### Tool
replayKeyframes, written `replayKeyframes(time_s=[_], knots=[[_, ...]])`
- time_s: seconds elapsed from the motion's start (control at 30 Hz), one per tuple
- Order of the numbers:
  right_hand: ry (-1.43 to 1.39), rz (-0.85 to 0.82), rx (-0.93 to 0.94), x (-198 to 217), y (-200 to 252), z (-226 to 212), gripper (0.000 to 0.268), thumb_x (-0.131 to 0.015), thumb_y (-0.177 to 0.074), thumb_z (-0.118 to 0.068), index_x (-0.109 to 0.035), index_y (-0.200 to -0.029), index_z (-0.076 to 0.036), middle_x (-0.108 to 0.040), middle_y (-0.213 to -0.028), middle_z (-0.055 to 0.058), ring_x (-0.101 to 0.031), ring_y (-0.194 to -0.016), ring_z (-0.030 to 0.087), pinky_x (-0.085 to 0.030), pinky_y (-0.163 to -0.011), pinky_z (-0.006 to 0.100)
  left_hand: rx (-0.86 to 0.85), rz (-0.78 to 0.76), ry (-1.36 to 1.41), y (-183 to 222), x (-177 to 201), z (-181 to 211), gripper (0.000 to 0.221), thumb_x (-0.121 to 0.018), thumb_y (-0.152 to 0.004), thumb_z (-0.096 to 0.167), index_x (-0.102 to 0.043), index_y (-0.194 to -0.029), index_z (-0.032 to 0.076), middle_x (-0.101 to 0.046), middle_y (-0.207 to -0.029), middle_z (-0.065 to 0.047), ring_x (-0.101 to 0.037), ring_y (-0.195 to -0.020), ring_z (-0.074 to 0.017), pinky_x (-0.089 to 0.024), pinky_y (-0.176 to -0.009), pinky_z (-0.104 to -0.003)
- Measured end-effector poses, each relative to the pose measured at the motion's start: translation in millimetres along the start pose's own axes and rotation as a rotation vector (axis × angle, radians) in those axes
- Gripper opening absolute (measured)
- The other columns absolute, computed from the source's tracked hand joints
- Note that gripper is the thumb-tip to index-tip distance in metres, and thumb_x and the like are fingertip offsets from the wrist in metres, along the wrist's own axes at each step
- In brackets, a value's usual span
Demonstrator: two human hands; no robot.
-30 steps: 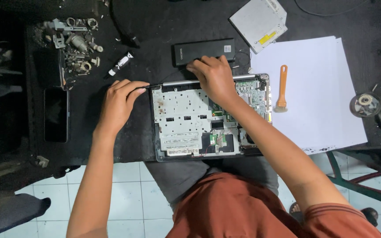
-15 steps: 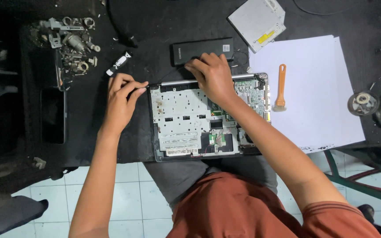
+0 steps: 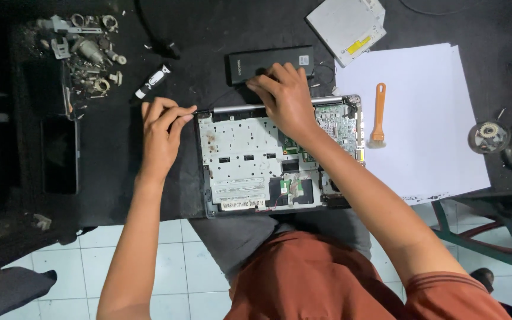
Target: Disassembling a laptop to access internal components, removing screws, and inspecting the motherboard and screen.
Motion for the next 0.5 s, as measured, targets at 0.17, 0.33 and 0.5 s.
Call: replayKeyframes(time_s=[0.17,0.33,0.5], knots=[[0.03,-0.014,0.033,-5.7,4.2,-0.3,0.006,-0.077,-0.101,-0.012,-0.078,-0.107,-0.013,-0.057,-0.089,-0.001,-0.045,-0.085,0.019,-0.032,-0.071,0.033,-0.058,0.03,0.004,2.2,-1.2,1.8,0.015,-0.067,-0.107,0.006,-0.078,-0.116,0.005,-0.053,-0.099,-0.008,-0.052,-0.094,-0.0255,-0.034,-0.09,-0.04],[0.079,0.036,0.035,1.7,3.1,0.8,0.011,-0.077,-0.1,-0.006,-0.076,-0.108,-0.014,-0.058,-0.091,-0.001,-0.047,-0.087,0.02,-0.03,-0.077,0.034,-0.06,-0.13,-0.011,-18.2,7.0,20.3,0.019,-0.066,-0.105,0.0,-0.078,-0.12,0.004,-0.053,-0.101,-0.01,-0.044,-0.092,-0.0286,-0.041,-0.084,-0.041],[0.294,0.137,0.146,15.2,2.7,-23.5,0.016,-0.083,-0.098,-0.008,-0.072,-0.106,-0.017,-0.059,-0.094,-0.001,-0.048,-0.088,0.021,-0.031,-0.083,0.039,-0.077,-0.152,-0.025,-17.1,2.7,18.0,0.02,-0.069,-0.103,-0.001,-0.078,-0.12,0.006,-0.053,-0.102,-0.01,-0.048,-0.096,-0.0287,-0.044,-0.086,-0.041]])
Point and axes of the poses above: each hand's wrist, its own y-axis away from the middle knuckle, its own x-axis out of the back of the hand, z = x × y, the point moved 9 cm from there along -y, towards the middle knuckle
